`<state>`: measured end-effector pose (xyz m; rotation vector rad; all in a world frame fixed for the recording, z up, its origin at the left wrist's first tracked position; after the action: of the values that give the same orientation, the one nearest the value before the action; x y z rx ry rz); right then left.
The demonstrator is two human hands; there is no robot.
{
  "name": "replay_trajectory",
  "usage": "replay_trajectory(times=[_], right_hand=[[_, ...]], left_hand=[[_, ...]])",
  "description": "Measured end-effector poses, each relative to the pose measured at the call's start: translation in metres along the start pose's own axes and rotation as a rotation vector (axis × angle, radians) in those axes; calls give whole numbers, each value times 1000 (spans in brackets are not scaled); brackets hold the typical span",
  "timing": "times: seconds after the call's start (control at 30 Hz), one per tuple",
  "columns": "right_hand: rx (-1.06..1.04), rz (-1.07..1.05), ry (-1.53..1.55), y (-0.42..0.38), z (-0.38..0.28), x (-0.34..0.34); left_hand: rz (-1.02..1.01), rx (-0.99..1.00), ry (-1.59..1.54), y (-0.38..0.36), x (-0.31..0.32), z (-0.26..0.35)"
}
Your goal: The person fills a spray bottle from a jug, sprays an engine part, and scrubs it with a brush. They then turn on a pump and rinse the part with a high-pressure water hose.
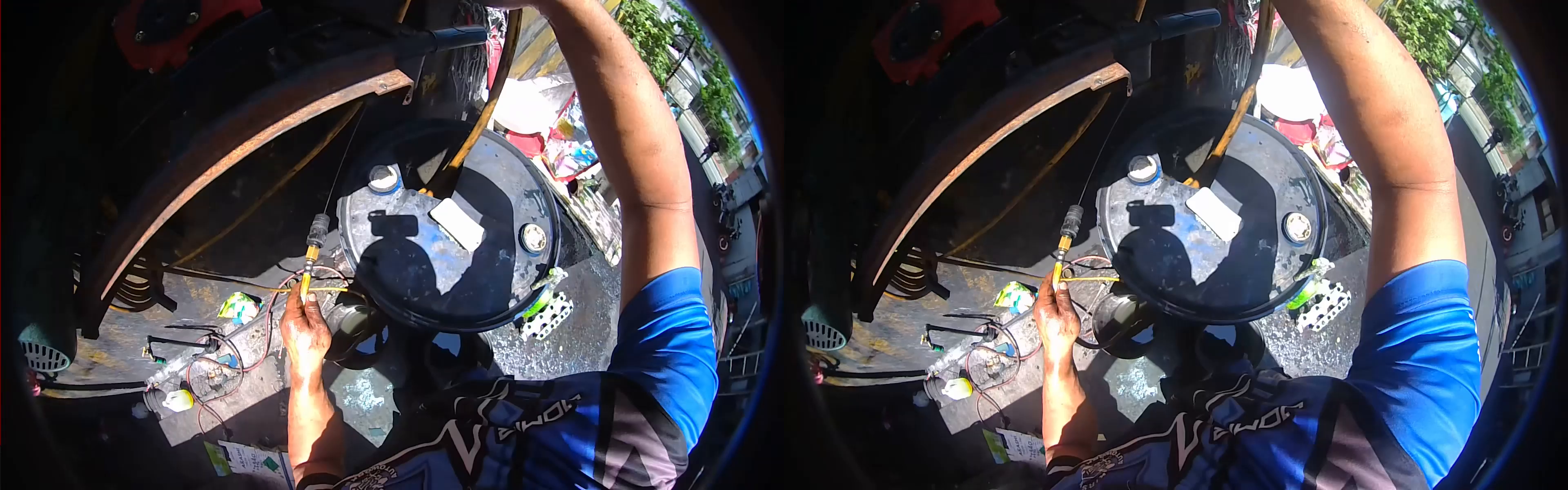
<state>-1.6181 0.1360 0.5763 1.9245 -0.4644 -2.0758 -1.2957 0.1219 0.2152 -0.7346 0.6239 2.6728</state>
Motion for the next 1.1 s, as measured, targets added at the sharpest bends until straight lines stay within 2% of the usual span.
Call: replay_trajectory(times=[0.1, 0.13, 0.17, 0.2, 0.23, 0.27, 0.3, 0.37, 0.43, 0.5, 0.53, 0.6, 0.63, 0.7, 0.77, 0.8, 0.83, 0.9, 0.97, 1.0, 1.1], right_hand=[[-176, 63, 227, -125, -29, -7], [-237, 91, 299, -168, -42, -7], [-177, -63, 524, -208, -55, 14], [-58, -433, 531, -243, -72, 41], [-35, -362, 705, -283, -85, 71], [-27, -289, 877, -324, -97, 100], [22, -281, 823, -356, -112, 116], [242, -332, 1068, -411, -132, 135], [304, 29, 1130, -456, -139, 152], [460, 49, 1178, -501, -134, 150], [507, 127, 1080, -525, -129, 147], [673, 141, 1205, -588, -115, 120], [741, 177, 1271, -620, -109, 110], [817, 273, 1431, -680, -102, 79], [971, 541, 1981, -737, -110, 99], [1146, 531, 1860, -771, -108, 103], [1225, 682, 1954, -799, -107, 121], [1462, 730, 2151, -859, -117, 165], [1708, 776, 2004, -905, -129, 178], [1841, 672, 1909, -929, -139, 183], [1948, 697, 1729, -978, -160, 217]], left_hand=[[-145, -190, 33, -25, 9, 29], [-167, -174, 71, -32, 12, 51], [-116, -22, 138, -39, 15, 71], [-69, 133, 198, -48, 21, 88], [-29, 289, 249, -65, 32, 110], [-119, 186, 294, -80, 40, 141], [-145, 246, 319, -99, 50, 166], [-167, 373, 409, -145, 69, 209], [-199, 479, 490, -195, 86, 249], [-253, 489, 587, -241, 106, 284], [-282, 542, 608, -267, 116, 304], [-332, 576, 706, -314, 134, 340], [-309, 740, 647, -343, 141, 361], [-454, 771, 628, -387, 167, 384], [-623, 817, 624, -434, 202, 386], [-708, 826, 627, -460, 218, 386], [-793, 835, 629, -485, 235, 384], [-946, 829, 601, -533, 266, 368], [-1104, 732, 532, -573, 290, 344], [-1216, 652, 485, -590, 298, 331], [-1357, 527, 164, -635, 298, 299]])
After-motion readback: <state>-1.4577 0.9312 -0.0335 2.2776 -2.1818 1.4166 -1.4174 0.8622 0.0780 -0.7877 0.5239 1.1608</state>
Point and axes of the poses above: each hand's wrist, its own y-axis towards the middle knuckle, its own x-axis out of the palm, z = x × y, the point moved 8 cm from there along y, towards the middle knuckle, and after that the axes turned 3 degrees about x, right-handed, at the moved point
